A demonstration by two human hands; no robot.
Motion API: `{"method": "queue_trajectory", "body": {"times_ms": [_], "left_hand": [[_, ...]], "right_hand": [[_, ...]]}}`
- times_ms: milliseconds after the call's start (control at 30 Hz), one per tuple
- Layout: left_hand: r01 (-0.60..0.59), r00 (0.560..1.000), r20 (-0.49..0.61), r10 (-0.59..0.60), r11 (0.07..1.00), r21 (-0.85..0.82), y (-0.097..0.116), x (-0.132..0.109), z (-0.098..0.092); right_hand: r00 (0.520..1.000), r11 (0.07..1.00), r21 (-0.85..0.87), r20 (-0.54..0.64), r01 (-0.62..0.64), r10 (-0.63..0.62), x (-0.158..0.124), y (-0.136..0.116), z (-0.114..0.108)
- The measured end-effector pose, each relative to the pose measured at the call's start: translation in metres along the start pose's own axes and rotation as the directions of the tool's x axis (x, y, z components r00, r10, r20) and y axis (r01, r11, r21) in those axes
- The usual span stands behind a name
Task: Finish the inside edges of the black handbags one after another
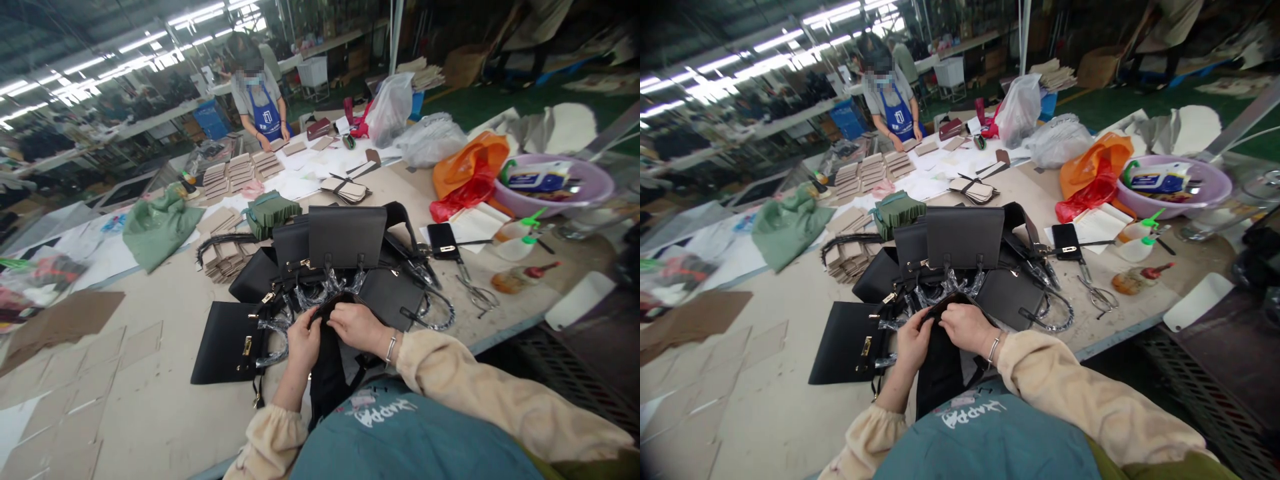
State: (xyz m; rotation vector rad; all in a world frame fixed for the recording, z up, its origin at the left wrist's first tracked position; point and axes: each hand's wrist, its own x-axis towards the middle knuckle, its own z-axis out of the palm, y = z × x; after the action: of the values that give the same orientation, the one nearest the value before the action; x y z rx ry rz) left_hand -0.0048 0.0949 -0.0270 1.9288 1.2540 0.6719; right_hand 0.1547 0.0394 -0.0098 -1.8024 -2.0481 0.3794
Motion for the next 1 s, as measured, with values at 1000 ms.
{"method": "queue_trajectory", "body": {"times_ms": [1000], "left_hand": [[-0.185, 0.982, 0.105, 0.157, 0.911, 0.369, 0.012, 0.015, -0.003]], "right_hand": [[0.998, 0.989, -0.137, 0.008, -0.053, 0.055, 0.01, 0.003, -0.008]]}}
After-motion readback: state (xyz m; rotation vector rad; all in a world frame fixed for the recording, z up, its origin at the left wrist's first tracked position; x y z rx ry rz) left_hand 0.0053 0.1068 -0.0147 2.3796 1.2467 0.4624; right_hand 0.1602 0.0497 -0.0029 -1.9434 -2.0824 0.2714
